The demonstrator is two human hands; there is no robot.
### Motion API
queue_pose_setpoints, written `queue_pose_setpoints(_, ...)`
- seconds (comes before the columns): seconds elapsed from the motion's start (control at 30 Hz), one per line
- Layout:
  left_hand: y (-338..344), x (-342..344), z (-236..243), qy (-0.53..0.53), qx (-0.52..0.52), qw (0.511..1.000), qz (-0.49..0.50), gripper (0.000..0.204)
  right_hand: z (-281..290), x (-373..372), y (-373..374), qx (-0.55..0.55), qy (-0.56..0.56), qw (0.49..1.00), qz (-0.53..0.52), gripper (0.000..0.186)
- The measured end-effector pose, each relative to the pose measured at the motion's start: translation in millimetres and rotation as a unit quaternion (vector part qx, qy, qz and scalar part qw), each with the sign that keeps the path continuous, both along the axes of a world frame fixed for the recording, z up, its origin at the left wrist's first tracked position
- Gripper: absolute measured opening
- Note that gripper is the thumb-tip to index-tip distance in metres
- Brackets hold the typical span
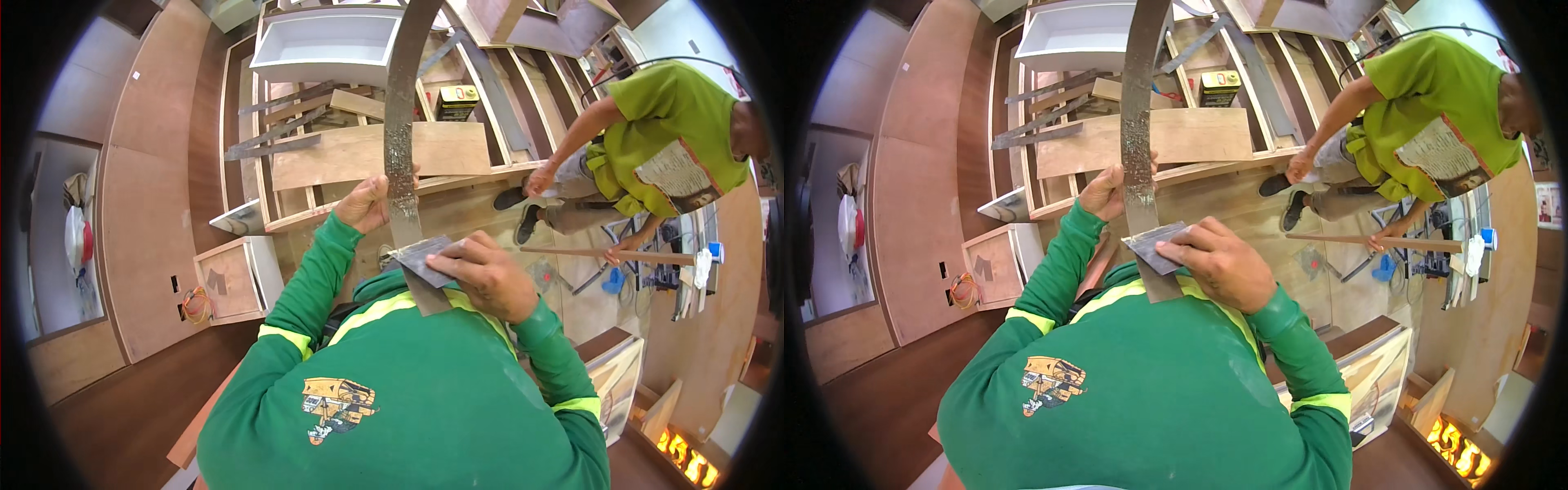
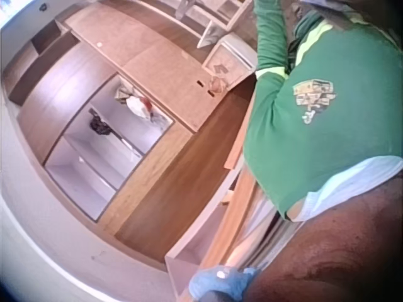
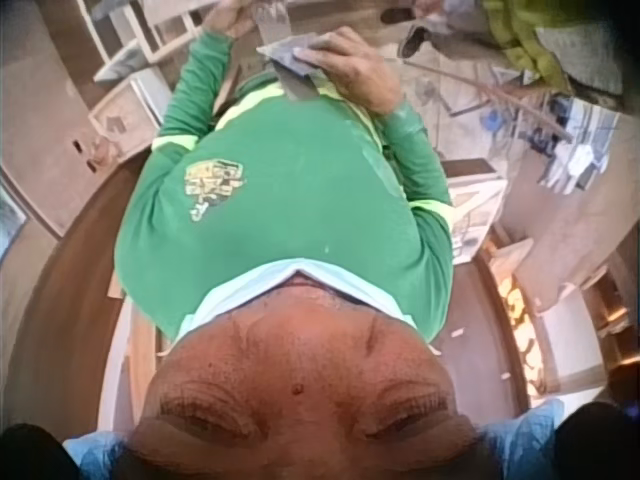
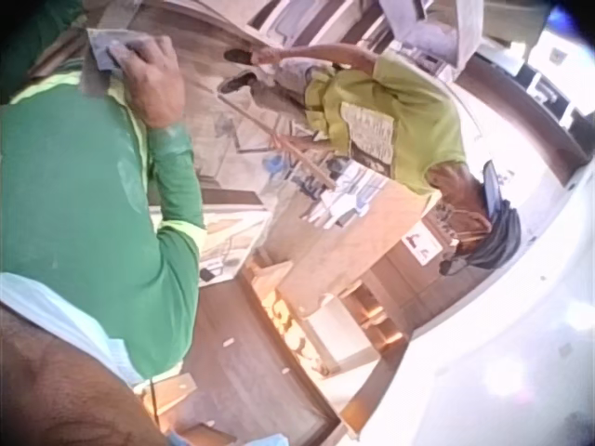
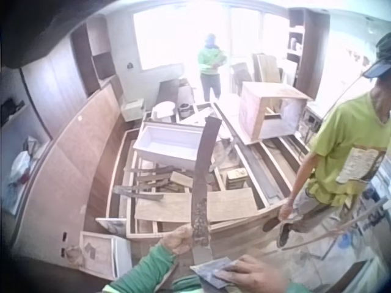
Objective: The person sands a curved wooden component and a straight wooden strip using a sanding block, frequently applying a liquid from a yellow container to the sanding surface.
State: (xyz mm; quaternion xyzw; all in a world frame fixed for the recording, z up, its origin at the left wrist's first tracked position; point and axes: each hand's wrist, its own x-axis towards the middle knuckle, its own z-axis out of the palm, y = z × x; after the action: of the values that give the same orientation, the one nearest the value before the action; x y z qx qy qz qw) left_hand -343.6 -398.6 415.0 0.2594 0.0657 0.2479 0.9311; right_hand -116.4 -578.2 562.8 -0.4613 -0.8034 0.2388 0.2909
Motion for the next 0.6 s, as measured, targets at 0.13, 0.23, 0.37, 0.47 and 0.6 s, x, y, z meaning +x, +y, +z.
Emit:
queue_pose_setpoints(0.13,-4,1,-1,0.011,-0.005,0.999,-0.034,0.08,0,-1,16,0.07,-0.008,0.992,-0.104,0.053)
queue_pose_setpoints(0.23,-11,10,-3,-0.011,0.008,1.0,-0.022,0.079,-14,-11,23,0.08,-0.028,0.991,-0.101,0.054)
queue_pose_setpoints(0.37,-10,10,-1,-0.006,-0.029,1.0,-0.003,0.084,-11,-20,12,0.041,-0.037,0.996,-0.068,0.053)
queue_pose_setpoints(0.47,-7,4,-11,0.007,-0.043,0.999,0.0,0.085,-2,-15,7,-0.006,0.003,0.999,-0.035,0.046)
queue_pose_setpoints(0.6,-11,5,-3,0.012,-0.03,0.999,-0.028,0.082,7,-10,16,0.032,0.051,0.988,-0.141,0.033)
